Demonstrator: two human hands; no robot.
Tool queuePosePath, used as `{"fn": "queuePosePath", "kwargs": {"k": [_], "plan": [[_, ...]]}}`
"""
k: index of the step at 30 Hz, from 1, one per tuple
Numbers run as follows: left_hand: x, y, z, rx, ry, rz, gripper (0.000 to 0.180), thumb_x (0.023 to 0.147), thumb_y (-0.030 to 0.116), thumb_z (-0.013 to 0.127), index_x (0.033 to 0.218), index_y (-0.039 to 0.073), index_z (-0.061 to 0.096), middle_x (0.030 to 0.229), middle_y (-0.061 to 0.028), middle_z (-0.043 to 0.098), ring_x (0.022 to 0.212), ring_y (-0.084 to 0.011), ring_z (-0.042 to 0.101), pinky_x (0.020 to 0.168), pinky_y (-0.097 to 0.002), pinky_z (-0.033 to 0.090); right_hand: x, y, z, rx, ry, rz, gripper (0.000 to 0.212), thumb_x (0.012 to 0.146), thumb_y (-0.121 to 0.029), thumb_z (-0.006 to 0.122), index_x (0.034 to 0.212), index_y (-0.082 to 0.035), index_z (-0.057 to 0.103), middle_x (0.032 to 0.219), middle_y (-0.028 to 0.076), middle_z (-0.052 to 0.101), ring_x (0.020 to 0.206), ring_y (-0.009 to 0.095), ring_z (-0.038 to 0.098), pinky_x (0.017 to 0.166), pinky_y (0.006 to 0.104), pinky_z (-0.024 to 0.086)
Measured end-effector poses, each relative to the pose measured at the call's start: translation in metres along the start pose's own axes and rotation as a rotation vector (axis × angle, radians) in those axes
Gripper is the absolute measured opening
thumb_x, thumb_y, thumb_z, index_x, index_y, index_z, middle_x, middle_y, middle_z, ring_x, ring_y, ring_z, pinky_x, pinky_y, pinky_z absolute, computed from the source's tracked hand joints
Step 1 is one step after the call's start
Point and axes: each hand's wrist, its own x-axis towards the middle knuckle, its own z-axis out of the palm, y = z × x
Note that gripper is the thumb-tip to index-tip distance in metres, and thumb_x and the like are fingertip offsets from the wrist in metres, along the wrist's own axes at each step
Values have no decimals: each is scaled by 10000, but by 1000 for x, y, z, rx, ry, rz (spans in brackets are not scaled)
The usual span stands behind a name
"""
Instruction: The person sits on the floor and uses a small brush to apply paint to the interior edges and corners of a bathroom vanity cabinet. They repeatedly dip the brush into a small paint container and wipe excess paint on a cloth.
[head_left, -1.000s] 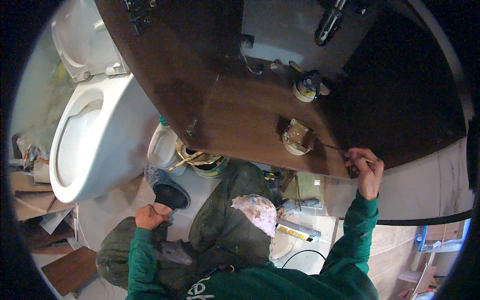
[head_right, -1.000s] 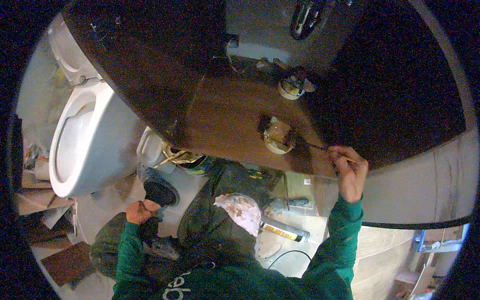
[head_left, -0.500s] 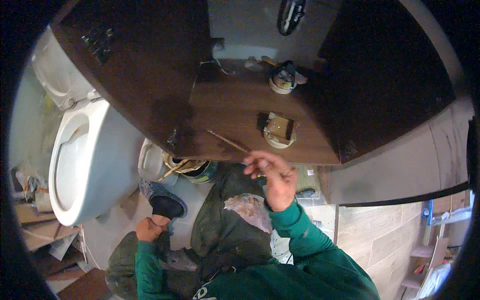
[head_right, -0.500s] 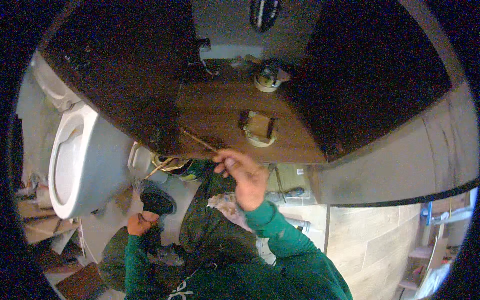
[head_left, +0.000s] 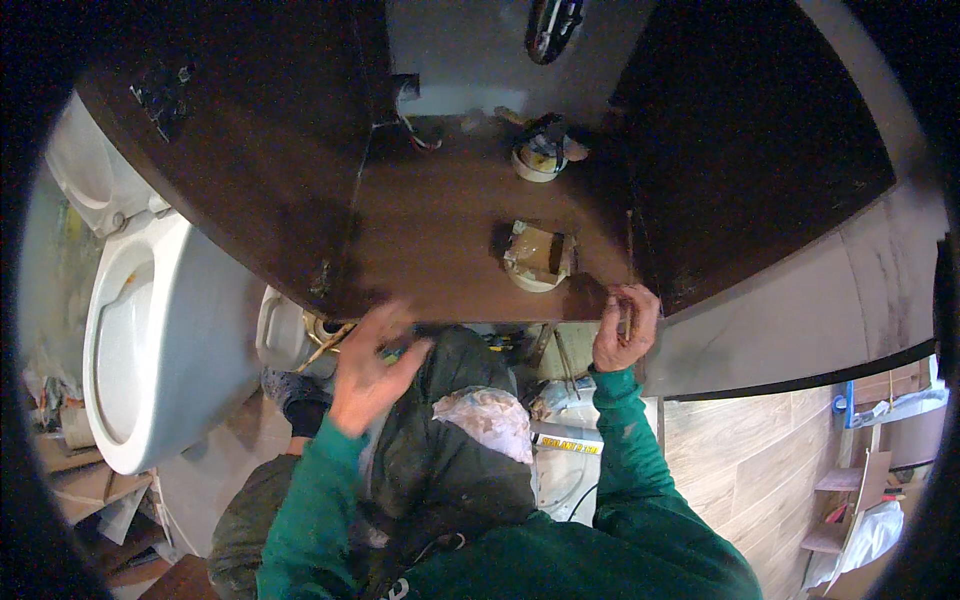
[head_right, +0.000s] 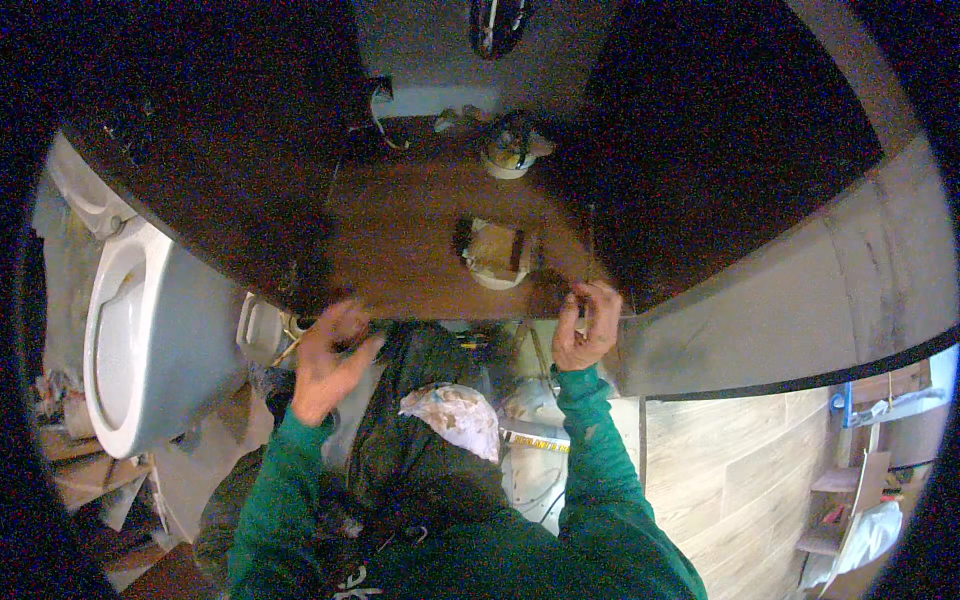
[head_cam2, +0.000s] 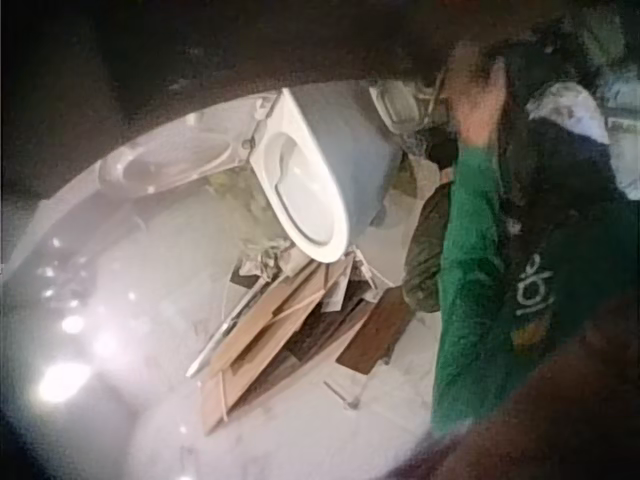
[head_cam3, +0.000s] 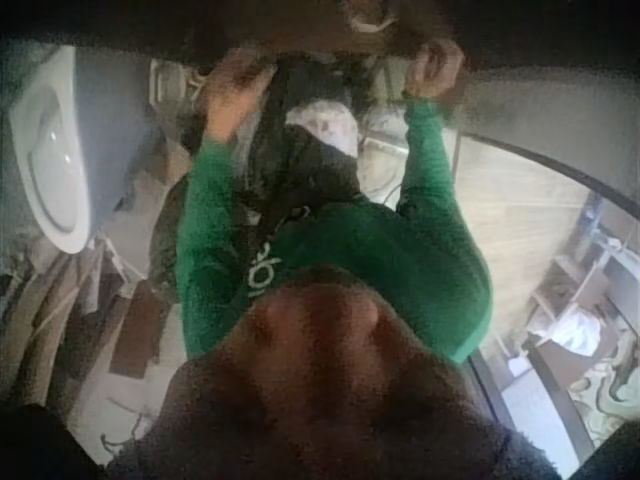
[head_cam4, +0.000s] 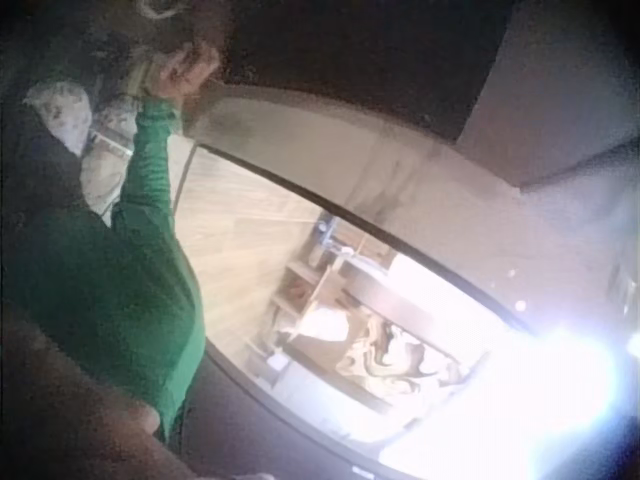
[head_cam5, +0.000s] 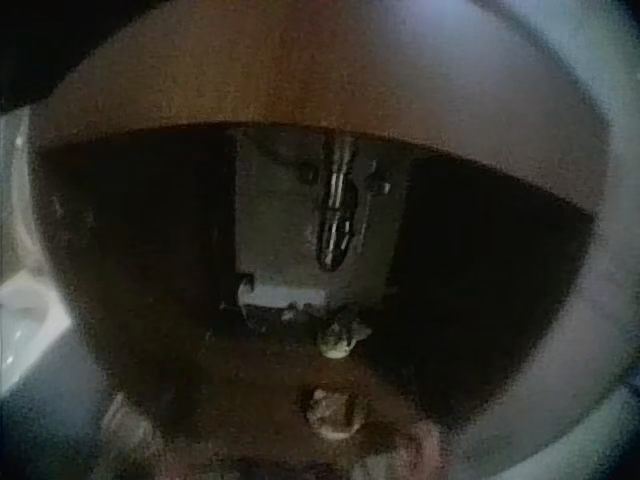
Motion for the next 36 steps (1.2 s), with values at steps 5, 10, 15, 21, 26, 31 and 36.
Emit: {"fn": "queuePosePath", "kwargs": {"k": [5, 10, 15, 21, 26, 31, 36], "plan": [[117, 28, 75, 155, -248, 355, 678, 720, 124, 703, 1342, 4, 461, 1389, -214, 432, 1195, -338, 529, 1007, -401, 429, -7, 12, 19, 11, 4, 28, 183, 822, -5, 595, 1004, -17, 609, 1029, 181, 563, 976, 344, 568, 849, 399, 478], [163, 19, 101, 316, -508, 455, 719, 678, 155, 720, 1331, -18, 475, 1328, -200, 469, 1257, -358, 458, 1066, -397, 369, -10, 26, 32, -25, -2, -50, 192, 867, 64, 474, 1021, 18, 579, 1065, 145, 482, 783, 179, 613, 636, 264, 554], [184, 15, 100, 256, -623, 285, 718, 645, 176, 746, 1288, -45, 514, 1254, -189, 519, 1207, -354, 493, 1030, -377, 398, -14, 30, 35, 15, 22, -23, 182, 869, 65, 486, 1020, 17, 576, 1062, 144, 479, 794, 185, 613, 630, 262, 558], [182, 22, 91, 344, -680, 395, 734, 605, 234, 784, 1245, -43, 553, 1205, -191, 535, 1172, -358, 507, 1016, -386, 402, -5, 19, 25, -164, -36, -153, 145, 880, 45, 521, 1011, 14, 574, 1077, 151, 481, 815, 191, 596, 652, 264, 548], [181, 11, 95, 304, -620, 368, 743, 606, 259, 794, 1254, -18, 558, 1242, -183, 526, 1177, -345, 505, 1020, -384, 397, -7, 16, 29, -89, -21, -71, 132, 862, 28, 560, 992, 14, 580, 1026, 157, 522, 844, 222, 593, 674, 294, 539], [180, 11, 96, 97, -499, 388, 672, 617, 238, 804, 1210, 0, 595, 1041, -105, 549, 807, -215, 573, 719, -354, 501, -13, 18, 31, 16, 5, 54, 179, 837, -51, 625, 1013, -25, 606, 1019, 185, 573, 943, 350, 572, 822, 413, 482], [171, 25, 80, -1, -542, 147, 639, 635, 265, 812, 1199, 41, 610, 1010, -93, 545, 877, -208, 553, 757, -332, 483, -12, 19, 29, -91, -13, -9, 187, 834, -54, 643, 1014, -24, 604, 1019, 190, 568, 943, 356, 572, 814, 414, 485]]}}
